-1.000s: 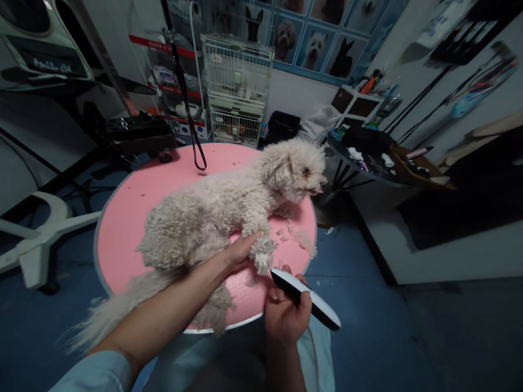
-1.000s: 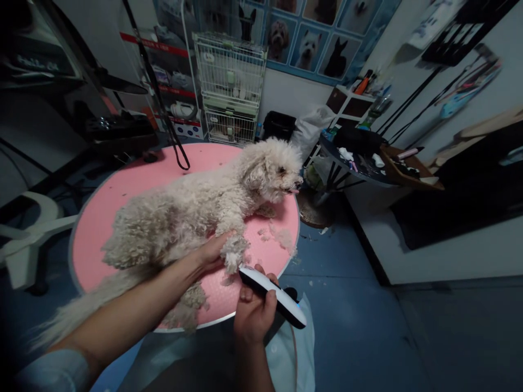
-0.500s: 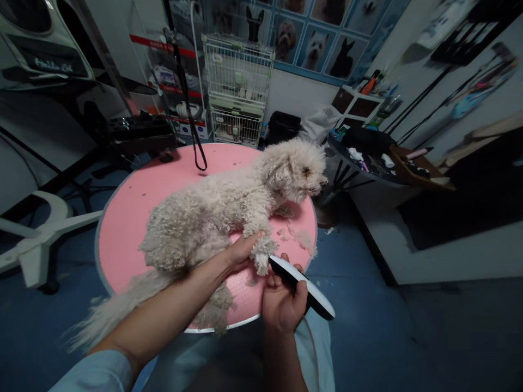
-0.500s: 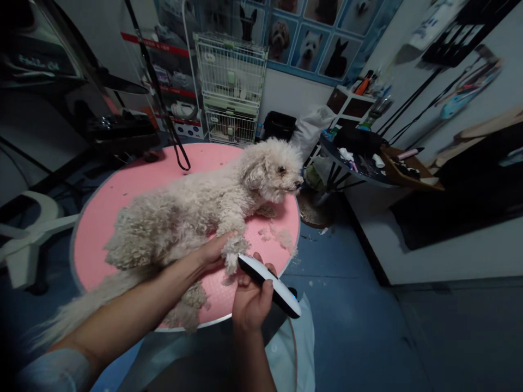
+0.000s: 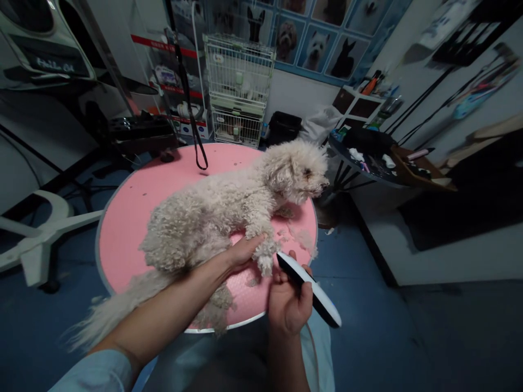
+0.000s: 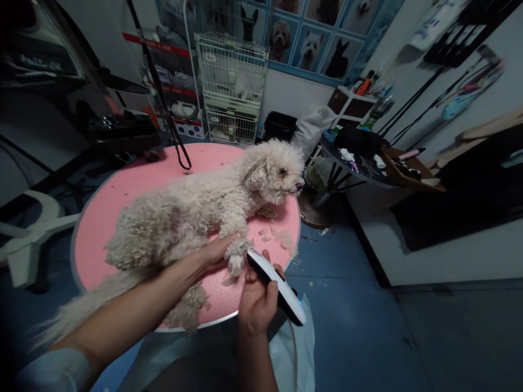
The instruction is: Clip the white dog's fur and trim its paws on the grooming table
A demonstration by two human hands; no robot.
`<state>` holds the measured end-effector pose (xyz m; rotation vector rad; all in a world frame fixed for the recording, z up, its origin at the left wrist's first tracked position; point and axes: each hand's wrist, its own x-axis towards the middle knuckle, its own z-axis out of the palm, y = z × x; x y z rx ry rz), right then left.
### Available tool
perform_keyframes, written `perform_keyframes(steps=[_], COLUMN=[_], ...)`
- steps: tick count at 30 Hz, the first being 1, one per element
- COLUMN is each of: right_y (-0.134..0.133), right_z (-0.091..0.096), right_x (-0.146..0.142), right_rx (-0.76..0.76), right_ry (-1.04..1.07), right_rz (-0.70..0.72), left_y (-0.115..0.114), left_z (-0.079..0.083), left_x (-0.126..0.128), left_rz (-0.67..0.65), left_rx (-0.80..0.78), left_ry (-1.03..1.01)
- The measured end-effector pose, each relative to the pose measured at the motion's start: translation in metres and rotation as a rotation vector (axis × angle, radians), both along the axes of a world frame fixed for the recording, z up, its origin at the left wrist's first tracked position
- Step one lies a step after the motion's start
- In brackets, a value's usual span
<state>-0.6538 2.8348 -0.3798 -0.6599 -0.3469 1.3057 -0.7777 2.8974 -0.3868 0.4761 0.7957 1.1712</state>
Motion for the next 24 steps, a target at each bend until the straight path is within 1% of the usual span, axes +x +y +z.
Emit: perform_keyframes(steps=[2, 3, 6, 10, 14, 19, 24], right_y=[-0.006, -0.011, -0.029, -0.045, -0.044, -0.043, -0.044], right_z=[-0.002, -0.004, -0.011, -0.015, -0.013, -0.018, -0.021], right_x=[0.008, 0.012, 0.023, 0.019, 0.008, 0.007, -0.004], right_rx=[0.072, 0.083, 0.062, 0.093, 0.088, 0.171, 0.126], right_ry=[-0.086, -0.141, -0.287, -0.401, -0.515, -0.575, -0.633], right_rz=[-0.065, -0.079, -0.076, -0.089, -0.130, -0.194, -0.193], left_y=[0.000, 0.000, 0.000, 0.000, 0.000, 0.000, 0.000], left_z=[0.001, 0.002, 0.003, 0.001, -0.002, -0.003, -0.005], left_x=[0.000, 0.000, 0.000, 0.001, 0.002, 0.003, 0.002], left_rz=[-0.022, -0.028, -0.046, -0.066, -0.051, -0.034, -0.041], left_rx=[0.004, 0.005, -0.004, -0.018, 0.004, 0.030, 0.078], left_ry=[-0.018, -0.029, -0.037, -0.006, 0.026, 0.060, 0.113])
